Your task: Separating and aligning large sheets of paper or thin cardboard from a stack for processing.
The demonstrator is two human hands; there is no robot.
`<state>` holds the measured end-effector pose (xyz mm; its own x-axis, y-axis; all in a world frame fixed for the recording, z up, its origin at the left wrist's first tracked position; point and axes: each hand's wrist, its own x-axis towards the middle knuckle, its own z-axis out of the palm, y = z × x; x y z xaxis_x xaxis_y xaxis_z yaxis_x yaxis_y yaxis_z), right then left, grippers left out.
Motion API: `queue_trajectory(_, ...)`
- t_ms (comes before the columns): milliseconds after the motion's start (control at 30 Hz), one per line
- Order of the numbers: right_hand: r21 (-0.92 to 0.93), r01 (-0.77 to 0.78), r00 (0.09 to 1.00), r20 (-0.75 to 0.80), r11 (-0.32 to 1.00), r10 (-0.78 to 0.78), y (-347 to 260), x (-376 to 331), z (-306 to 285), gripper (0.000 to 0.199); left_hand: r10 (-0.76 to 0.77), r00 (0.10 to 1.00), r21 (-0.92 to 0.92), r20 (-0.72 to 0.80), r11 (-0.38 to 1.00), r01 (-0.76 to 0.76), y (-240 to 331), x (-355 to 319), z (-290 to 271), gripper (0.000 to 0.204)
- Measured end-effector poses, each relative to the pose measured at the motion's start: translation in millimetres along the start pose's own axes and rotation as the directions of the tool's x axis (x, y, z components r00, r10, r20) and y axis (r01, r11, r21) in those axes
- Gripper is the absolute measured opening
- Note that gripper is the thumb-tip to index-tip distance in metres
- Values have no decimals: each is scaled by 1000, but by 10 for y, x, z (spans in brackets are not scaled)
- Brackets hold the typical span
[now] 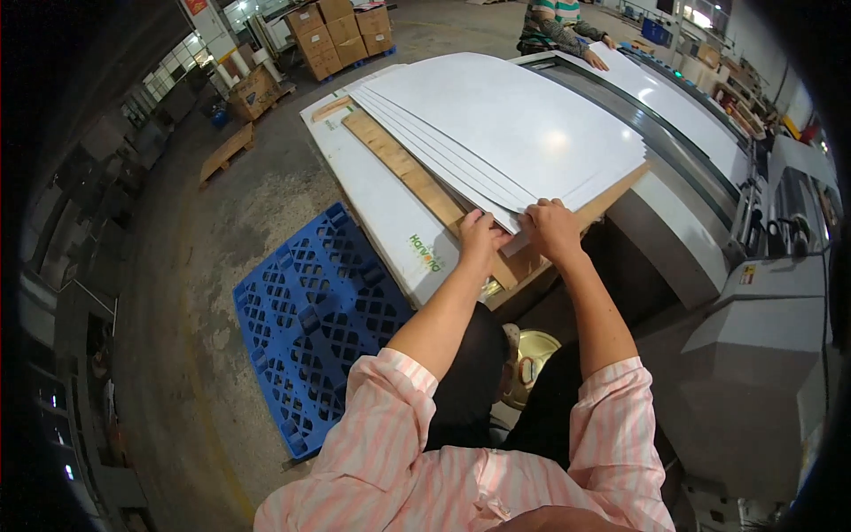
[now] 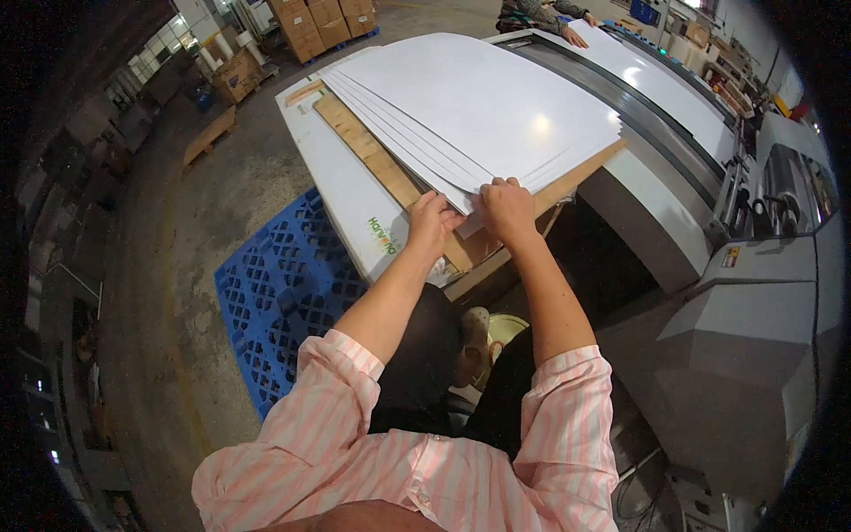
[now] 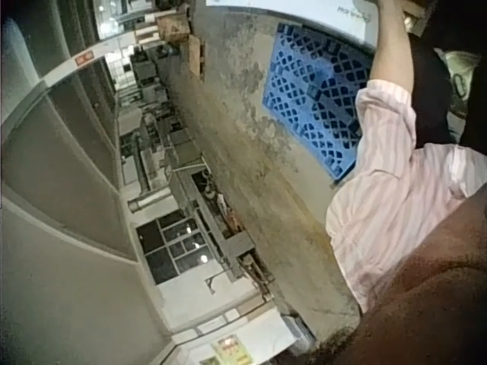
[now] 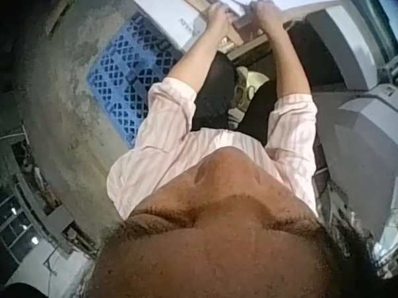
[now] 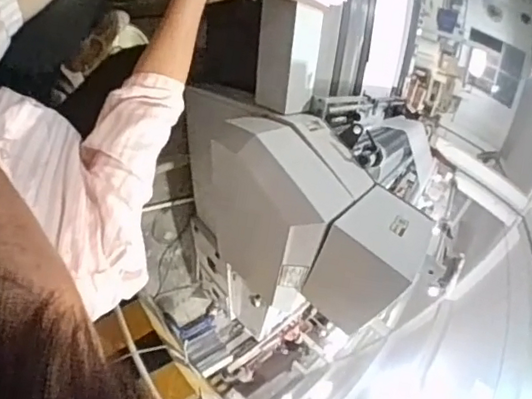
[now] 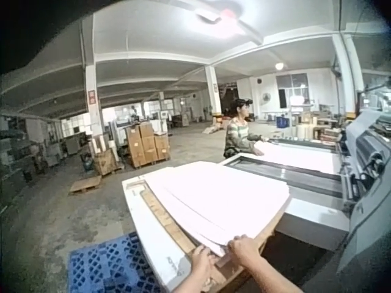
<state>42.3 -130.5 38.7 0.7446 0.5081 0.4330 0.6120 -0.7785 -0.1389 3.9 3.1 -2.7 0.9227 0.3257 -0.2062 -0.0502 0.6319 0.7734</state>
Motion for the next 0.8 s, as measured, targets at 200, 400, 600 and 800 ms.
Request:
queue_trajectory(200,217,-76,996,60,973,64,-97,10,-107,33,-2,998,-6,70,1000,3,-28,20,-44,22)
queue_trajectory(400,216,-141,988,94,966,124,-162,34,-143,32,4,997,23,80,1000,-6,-45,-2,-26,19)
queue_trajectory(600,45,-174,981,-77,984,177,-209,88,-120,24,-9,998,73,54,997,5,-60,39,-31,16)
queue_trajectory(800,97,199,978,-76,975,-192,-29,93,-110,18,-3,1000,78,-11,997,4,-88,129,-157,22)
